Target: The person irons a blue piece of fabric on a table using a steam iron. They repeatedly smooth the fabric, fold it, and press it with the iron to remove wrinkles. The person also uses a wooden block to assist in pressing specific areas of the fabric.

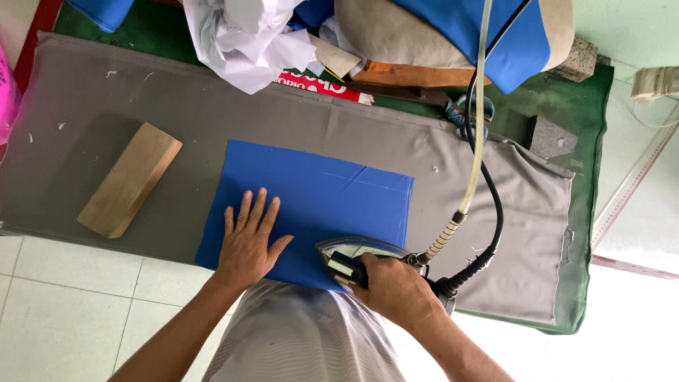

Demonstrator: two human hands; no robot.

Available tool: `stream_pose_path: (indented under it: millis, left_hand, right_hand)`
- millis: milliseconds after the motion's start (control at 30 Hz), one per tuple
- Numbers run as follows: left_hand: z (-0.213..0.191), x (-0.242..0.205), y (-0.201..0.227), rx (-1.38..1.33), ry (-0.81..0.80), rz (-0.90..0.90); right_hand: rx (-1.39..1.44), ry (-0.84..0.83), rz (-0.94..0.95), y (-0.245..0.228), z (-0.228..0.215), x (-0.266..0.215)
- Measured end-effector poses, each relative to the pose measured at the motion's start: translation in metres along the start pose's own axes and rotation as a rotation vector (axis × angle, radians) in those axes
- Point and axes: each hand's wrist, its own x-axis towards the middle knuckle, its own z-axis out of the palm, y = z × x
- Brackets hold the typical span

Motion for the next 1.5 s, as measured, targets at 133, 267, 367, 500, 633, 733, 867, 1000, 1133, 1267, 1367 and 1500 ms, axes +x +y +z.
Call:
stream_pose_path:
  millis: [133, 267, 367, 500, 633, 733, 867, 1000, 1133, 1267, 1367, 1500]
  left_hand:
    - [0.015, 0.004, -0.002, 0.124, 0.071, -0.017]
    - [0.013, 0.007, 0.000, 0.080, 0.051, -0.052]
    - [0.002, 0.020, 0.004, 0.054, -0.006, -0.087]
    - [0.000, 0.043, 0.000, 0.055, -0.040, -0.080]
    - [0.007, 0.047, -0.006, 0.047, -0.115, -0.122]
    - [0.004, 0.046, -0.004, 0.052, -0.101, -0.118]
    - [0.005, 0.047, -0.003, 0.063, -0.084, -0.118]
    - [0.001, 0.047, -0.002, 0.042, -0.095, -0.127]
    - [0.001, 0.047, -0.001, 0.041, -0.088, -0.125]
    - [0.000, 0.047, -0.001, 0.017, -0.082, -0.128]
    - [0.003, 0.047, -0.002, 0.018, -0.085, -0.141]
    - [-0.003, 0.048, 0.000, 0.007, -0.124, -0.127]
  right_hand:
    - [0.036, 0.084, 0.096, 0.006, -0.015, 0.023]
    - [0.133, 0.223, 0.117, 0.003, -0.049, 0.040]
    - [0.126, 0.232, 0.109, -0.003, -0.067, 0.052]
    - [0.152, 0.264, 0.097, -0.006, -0.078, 0.068]
    - [0.188, 0.314, 0.101, -0.004, -0.082, 0.094]
    - [0.246, 0.331, 0.097, -0.014, -0.091, 0.092]
    - [0.364, 0.354, 0.081, -0.025, -0.105, 0.077]
    - [0.405, 0.393, 0.061, -0.027, -0.101, 0.075]
    - [0.328, 0.429, 0.121, -0.030, -0.099, 0.077]
    - [0.275, 0.449, 0.124, -0.028, -0.096, 0.081]
    - [0.290, 0.427, 0.078, -0.019, -0.093, 0.090]
    - [0.368, 0.376, 0.046, -0.022, -0.092, 0.078]
